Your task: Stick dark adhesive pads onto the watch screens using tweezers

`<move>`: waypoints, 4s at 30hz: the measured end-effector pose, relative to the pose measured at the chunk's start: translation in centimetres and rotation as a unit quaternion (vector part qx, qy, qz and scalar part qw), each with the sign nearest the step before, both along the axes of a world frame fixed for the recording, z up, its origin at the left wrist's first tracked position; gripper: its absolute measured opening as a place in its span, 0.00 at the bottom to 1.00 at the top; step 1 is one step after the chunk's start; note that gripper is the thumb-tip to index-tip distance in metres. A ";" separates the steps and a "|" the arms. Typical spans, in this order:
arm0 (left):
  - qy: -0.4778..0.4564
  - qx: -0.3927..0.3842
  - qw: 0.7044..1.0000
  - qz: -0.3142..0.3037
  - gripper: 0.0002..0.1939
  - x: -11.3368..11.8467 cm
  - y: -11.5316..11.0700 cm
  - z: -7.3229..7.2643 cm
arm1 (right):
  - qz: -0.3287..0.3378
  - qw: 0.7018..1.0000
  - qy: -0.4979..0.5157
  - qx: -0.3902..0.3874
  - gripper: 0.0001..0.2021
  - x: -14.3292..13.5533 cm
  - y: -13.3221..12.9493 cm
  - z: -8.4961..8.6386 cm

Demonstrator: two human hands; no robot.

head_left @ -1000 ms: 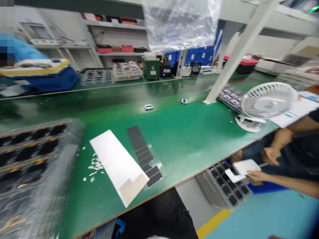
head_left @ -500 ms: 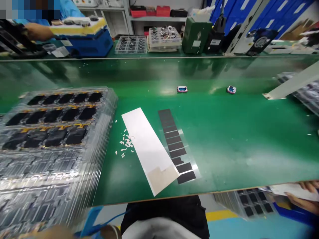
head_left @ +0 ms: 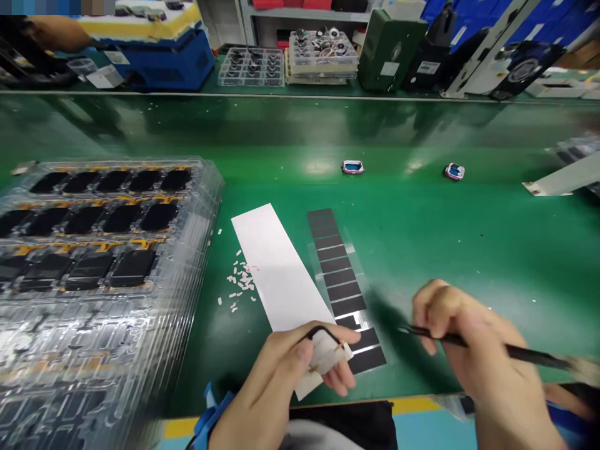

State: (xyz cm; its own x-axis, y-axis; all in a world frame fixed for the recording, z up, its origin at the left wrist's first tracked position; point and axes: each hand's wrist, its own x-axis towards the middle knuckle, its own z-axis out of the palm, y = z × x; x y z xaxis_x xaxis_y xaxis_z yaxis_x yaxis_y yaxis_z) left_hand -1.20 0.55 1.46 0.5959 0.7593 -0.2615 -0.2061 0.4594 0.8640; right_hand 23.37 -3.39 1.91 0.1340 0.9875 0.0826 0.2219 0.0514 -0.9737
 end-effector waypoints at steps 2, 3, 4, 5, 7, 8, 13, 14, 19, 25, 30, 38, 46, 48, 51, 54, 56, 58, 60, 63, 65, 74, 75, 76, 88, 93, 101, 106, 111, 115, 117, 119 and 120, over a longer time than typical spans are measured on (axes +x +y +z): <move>0.012 -0.030 0.999 -0.004 0.25 0.7 0.2 -0.2 | 0.045 0.998 0.004 -0.044 0.20 -0.1 1.7 -0.4; 0.029 -0.031 0.999 -0.002 0.25 0.8 0.1 -0.3 | 0.068 0.995 0.008 -0.073 0.18 -0.1 2.2 -0.6; 0.044 -0.025 0.999 0.000 0.25 0.8 0.0 -0.5 | 0.087 0.991 0.013 -0.102 0.17 -0.2 2.5 -0.8; 0.055 -0.017 0.998 0.002 0.25 0.7 -0.1 -0.6 | 0.101 0.987 0.021 -0.125 0.15 -0.2 2.7 -0.9; 0.062 0.003 0.998 0.000 0.25 0.5 -0.4 -0.9 | 0.119 0.978 0.041 -0.168 0.13 -0.2 2.7 -1.1; 0.061 0.011 0.998 -0.003 0.25 0.5 -0.5 -1.0 | 0.123 0.974 0.054 -0.184 0.12 -0.2 2.6 -1.2; 0.084 0.032 0.996 -0.010 0.23 0.6 -0.5 -0.9 | 0.052 0.980 0.101 -0.162 0.17 -0.7 2.2 -1.2; 0.099 0.044 0.994 -0.012 0.23 0.6 -0.4 -0.9 | 0.028 0.985 0.104 -0.136 0.18 -1.1 2.2 -1.2; 0.213 0.207 0.955 -0.003 0.18 0.8 -0.3 -0.7 | -0.035 0.989 0.144 -0.021 0.15 -3.9 1.1 -0.8; 0.263 0.305 0.915 -0.021 0.22 1.1 -0.2 -0.9 | -0.095 0.975 0.143 0.139 0.10 -7.5 -0.2 -0.2; 0.266 0.303 0.915 -0.024 0.22 1.2 -0.1 -1.1 | -0.051 0.973 0.090 0.206 0.14 -8.3 -0.5 -1.3; 0.255 0.293 0.921 -0.018 0.23 1.2 0.0 -1.0 | -0.054 0.985 0.049 0.154 0.19 -8.4 -2.6 -3.4; 0.255 0.292 0.921 -0.020 0.24 1.2 0.0 -1.0 | -0.057 0.974 0.007 0.221 0.17 -8.2 -1.4 -3.6; 0.251 0.293 0.922 -0.018 0.24 1.2 0.1 -1.0 | -0.046 0.975 0.001 0.219 0.17 -8.1 -1.4 -3.5; 0.246 0.295 0.923 -0.016 0.24 1.1 0.0 -0.9 | -0.021 0.975 -0.015 0.222 0.17 -7.6 -1.5 -3.7; 0.242 0.295 0.924 -0.015 0.24 1.0 0.0 -0.9 | -0.010 0.972 -0.026 0.232 0.17 -7.3 -1.6 -4.0; 0.242 0.297 0.924 -0.016 0.24 1.0 0.0 -0.9 | -0.010 0.971 -0.027 0.236 0.17 -7.3 -1.6 -4.1; 0.244 0.299 0.923 -0.017 0.24 1.0 0.0 -1.0 | -0.004 0.970 -0.028 0.241 0.18 -7.5 -1.3 -4.0; 0.244 0.299 0.922 -0.016 0.24 1.0 0.0 -1.0 | -0.012 0.965 -0.021 0.263 0.20 -8.0 -0.9 -3.6; 0.246 0.297 0.923 -0.014 0.24 1.1 -0.1 -0.9 | -0.057 0.950 0.020 0.305 0.22 -8.9 -0.1 -2.8; 0.248 0.296 0.923 -0.013 0.24 1.1 -0.1 -0.8 | -0.084 0.950 0.051 0.297 0.23 -9.4 0.3 -2.4; 0.255 0.293 0.921 -0.019 0.25 1.2 -0.1 -0.9 | -0.078 0.948 0.065 0.301 0.23 -9.6 1.0 -2.0; 0.255 0.292 0.922 -0.020 0.25 1.2 -0.1 -0.9 | -0.078 0.948 0.066 0.300 0.23 -9.6 1.0 -2.1; 0.255 0.292 0.922 -0.021 0.25 1.2 -0.1 -1.0 | -0.082 0.949 0.067 0.297 0.22 -9.6 1.0 -2.1; 0.286 0.288 0.913 -0.025 0.29 1.4 0.0 -1.0 | -0.059 0.959 0.129 0.246 0.16 -8.8 0.8 -2.4; 0.270 0.275 0.923 -0.021 0.27 1.5 0.1 -1.1 | -0.067 0.962 0.117 0.237 0.18 -9.0 0.9 -2.4; 0.257 0.274 0.927 -0.020 0.26 1.2 -0.1 -1.0 | -0.056 0.962 0.105 0.244 0.21 -8.6 0.8 -2.7; 0.257 0.275 0.926 -0.019 0.26 1.3 0.0 -0.9 | -0.053 0.961 0.109 0.247 0.19 -8.6 0.9 -2.6; 0.257 0.272 0.927 -0.027 0.26 1.2 0.1 -0.9 | -0.072 0.964 0.115 0.230 0.17 -9.0 0.9 -2.5; 0.242 0.269 0.932 -0.021 0.26 1.2 0.1 -0.9 | -0.089 0.962 0.124 0.226 0.18 -9.5 0.8 -2.5; 0.241 0.268 0.933 -0.020 0.26 1.2 0.0 -0.9 | -0.100 0.961 0.133 0.223 0.17 -9.7 0.8 -2.5; 0.240 0.266 0.933 -0.021 0.26 1.2 0.0 -1.0 | -0.109 0.959 0.144 0.220 0.17 -9.8 0.8 -2.5; 0.239 0.267 0.933 -0.020 0.26 1.2 0.0 -1.0 | -0.111 0.958 0.150 0.217 0.16 -9.9 0.8 -2.5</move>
State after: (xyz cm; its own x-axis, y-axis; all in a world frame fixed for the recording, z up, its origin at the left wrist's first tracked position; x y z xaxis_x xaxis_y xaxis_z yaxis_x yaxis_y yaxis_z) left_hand -0.04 0.54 0.47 0.5383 0.8373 -0.0959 0.2704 -0.0638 0.9606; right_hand 13.51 -2.58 -0.57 0.4179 0.8140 0.4034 -0.0124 0.4491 -0.8934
